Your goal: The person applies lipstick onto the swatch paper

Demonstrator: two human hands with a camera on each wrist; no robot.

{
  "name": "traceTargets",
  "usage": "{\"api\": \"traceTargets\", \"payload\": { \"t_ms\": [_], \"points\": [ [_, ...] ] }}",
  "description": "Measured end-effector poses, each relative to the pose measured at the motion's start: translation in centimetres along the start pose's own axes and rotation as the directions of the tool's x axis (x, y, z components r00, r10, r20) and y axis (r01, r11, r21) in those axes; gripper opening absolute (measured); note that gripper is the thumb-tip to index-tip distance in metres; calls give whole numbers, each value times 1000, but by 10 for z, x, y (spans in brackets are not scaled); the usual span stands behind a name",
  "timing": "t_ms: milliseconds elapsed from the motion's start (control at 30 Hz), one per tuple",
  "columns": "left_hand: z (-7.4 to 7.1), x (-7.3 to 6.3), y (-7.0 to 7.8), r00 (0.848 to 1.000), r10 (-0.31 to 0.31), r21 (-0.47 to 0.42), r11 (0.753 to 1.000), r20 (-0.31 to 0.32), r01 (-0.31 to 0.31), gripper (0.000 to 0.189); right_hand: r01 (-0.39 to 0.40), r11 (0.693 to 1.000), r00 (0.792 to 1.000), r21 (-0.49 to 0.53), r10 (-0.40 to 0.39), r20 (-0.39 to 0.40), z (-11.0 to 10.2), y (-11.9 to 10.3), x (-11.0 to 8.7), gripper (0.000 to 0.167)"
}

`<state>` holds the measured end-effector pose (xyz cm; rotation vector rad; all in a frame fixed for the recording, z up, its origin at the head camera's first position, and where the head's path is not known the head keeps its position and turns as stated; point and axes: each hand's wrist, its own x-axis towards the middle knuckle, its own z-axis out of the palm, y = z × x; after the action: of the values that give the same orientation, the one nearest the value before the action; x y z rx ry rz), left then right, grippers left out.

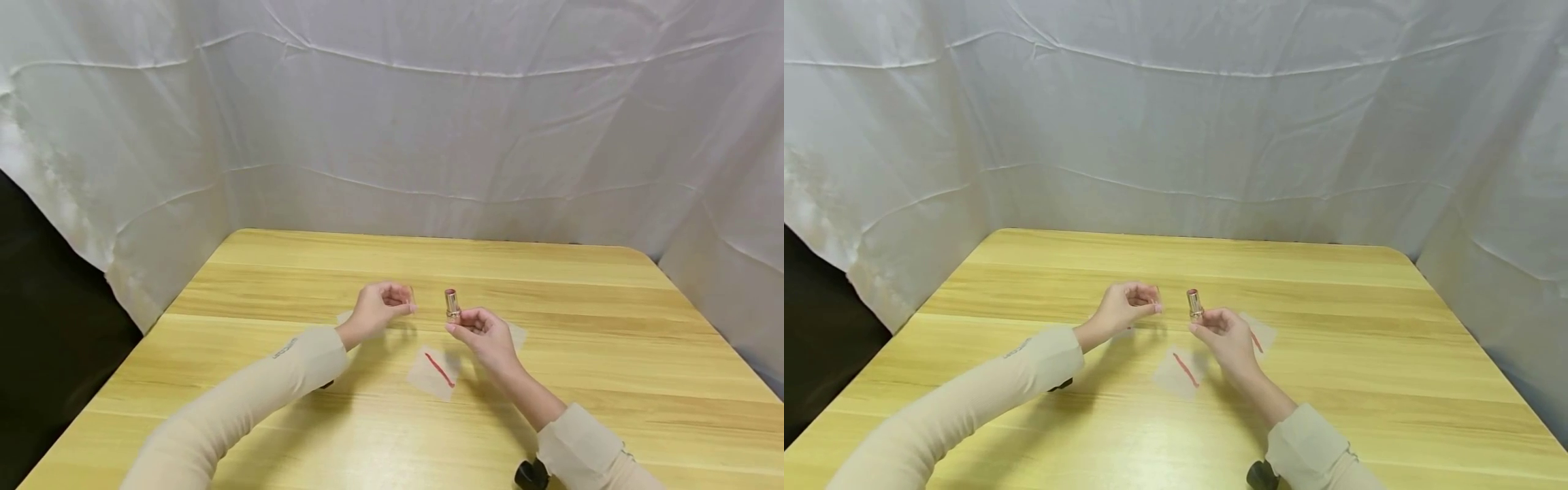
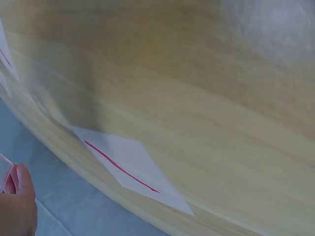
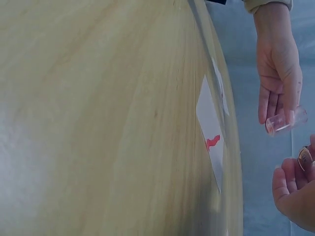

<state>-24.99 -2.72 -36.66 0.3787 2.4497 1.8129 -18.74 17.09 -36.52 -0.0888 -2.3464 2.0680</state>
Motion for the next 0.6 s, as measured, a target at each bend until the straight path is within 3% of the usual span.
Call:
{"api": "traceTargets", "payload": {
  "t_ms": [600],
  "points": [
    [-1,-23,-1,989,94,74,992,112,-102,28,13,1000,1000,-19,-12,26,0,-3,-1,30]
  ]
}}
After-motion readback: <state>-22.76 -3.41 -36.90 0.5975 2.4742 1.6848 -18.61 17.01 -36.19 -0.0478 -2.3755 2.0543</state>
